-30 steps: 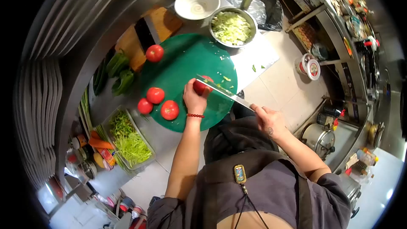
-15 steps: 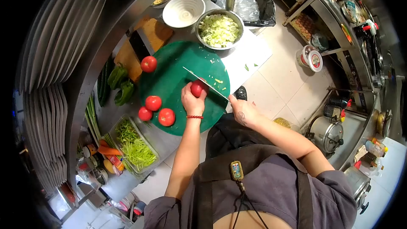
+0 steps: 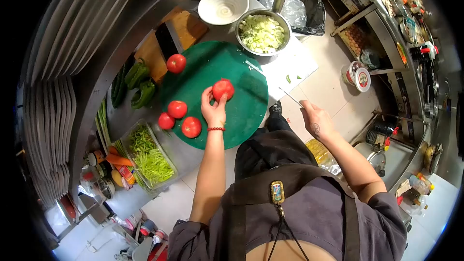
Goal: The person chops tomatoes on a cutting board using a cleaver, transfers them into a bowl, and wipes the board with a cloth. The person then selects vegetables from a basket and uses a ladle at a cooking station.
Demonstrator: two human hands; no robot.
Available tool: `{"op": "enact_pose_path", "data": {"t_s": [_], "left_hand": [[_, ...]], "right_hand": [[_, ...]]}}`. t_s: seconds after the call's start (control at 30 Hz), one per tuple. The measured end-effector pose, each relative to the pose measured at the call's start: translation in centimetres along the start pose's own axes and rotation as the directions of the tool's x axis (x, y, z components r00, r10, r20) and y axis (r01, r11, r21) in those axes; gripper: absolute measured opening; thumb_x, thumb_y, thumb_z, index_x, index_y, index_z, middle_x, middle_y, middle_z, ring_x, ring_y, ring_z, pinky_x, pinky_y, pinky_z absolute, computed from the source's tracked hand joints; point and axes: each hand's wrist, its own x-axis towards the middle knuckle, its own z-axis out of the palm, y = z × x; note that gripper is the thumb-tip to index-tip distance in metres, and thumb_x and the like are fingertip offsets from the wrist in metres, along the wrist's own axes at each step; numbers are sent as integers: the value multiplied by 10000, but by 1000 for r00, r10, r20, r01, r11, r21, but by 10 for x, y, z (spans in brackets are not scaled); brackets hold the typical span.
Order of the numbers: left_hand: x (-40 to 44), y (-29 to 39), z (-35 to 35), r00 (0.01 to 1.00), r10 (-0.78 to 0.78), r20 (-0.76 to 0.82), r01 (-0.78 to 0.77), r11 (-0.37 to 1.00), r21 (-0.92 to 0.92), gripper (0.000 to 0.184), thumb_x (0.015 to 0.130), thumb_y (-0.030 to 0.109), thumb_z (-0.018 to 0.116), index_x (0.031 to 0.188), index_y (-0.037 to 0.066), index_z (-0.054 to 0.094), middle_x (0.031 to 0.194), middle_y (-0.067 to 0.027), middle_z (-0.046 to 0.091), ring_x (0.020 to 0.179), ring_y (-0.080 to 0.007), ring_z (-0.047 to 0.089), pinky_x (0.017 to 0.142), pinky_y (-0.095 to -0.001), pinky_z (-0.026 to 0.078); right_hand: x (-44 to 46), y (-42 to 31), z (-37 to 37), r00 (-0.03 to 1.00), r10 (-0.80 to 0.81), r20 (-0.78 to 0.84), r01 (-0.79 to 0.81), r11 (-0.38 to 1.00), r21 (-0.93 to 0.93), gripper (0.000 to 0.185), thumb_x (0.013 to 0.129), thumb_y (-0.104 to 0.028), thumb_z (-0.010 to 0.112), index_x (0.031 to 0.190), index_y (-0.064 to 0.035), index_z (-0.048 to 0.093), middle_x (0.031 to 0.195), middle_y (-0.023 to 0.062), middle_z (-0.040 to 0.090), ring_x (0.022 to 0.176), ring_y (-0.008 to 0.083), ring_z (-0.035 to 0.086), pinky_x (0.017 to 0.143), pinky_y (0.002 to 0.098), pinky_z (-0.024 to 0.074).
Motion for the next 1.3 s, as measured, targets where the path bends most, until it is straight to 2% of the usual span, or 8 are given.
{"op": "enact_pose_path", "data": {"t_s": [0.3,0.43,0.53,0.8,0.9,0.97,1.13,1.3], "left_hand": [[17,-7,-3,980,-160,117,151,985,86,369,820,138,688,1101,-32,520,963,-110,631,782,-127,618,653,-228,510],[16,-7,7,976,-214,37,210,974,82,354,801,148,702,1050,-26,522,887,-91,631,777,-134,605,691,-251,499],[15,-8,6,948,-302,96,311,828,-467,345,833,-21,609,1151,33,489,922,-82,615,750,-130,598,673,-252,507],[13,1,6,951,-293,101,309,921,-238,373,875,85,603,1217,8,475,944,-86,597,790,-139,590,699,-252,492],[20,42,-2,969,214,-122,-207,976,67,417,950,294,472,1218,-25,500,1148,-141,570,1062,-214,540,920,-338,420],[32,106,4,762,520,386,-604,785,136,440,956,359,420,1230,37,536,1315,-171,465,1205,-317,429,1025,-406,316],[33,184,111,202,376,905,-879,478,-2,494,939,510,292,1280,253,539,1516,-169,76,1372,-408,21,1109,-481,52],[94,223,268,235,146,961,-963,167,211,542,904,615,247,1394,395,314,1499,-167,157,1374,-381,122,1103,-481,126]], "right_hand": [[18,-42,4,984,-118,135,84,969,230,290,864,-57,513,1142,-55,432,711,241,594,676,420,596,581,465,460],[9,-49,4,971,-169,167,169,985,15,388,828,-52,492,1207,-117,440,722,188,563,647,384,586,569,457,476],[5,-38,-2,960,-250,130,274,934,-229,511,766,-58,520,1253,-195,447,736,124,525,631,321,583,548,415,487],[5,-18,-13,938,-344,35,336,885,-322,545,767,-113,536,1286,-264,467,736,65,484,617,242,558,517,358,480],[1,1,-34,929,-370,-31,313,826,-469,547,772,-108,539,1283,-294,485,733,40,466,617,201,546,494,321,461],[3,19,-58,889,-443,-115,312,770,-557,529,778,-102,530,1265,-308,515,725,22,447,620,167,522,468,295,421],[9,53,-145,799,-573,-182,269,610,-745,515,764,-118,521,1263,-242,542,701,20,439,635,161,500,539,282,430],[23,106,-224,768,-608,-200,150,475,-867,534,739,-159,571,1266,-240,539,699,14,438,630,148,494,571,274,435]]}}
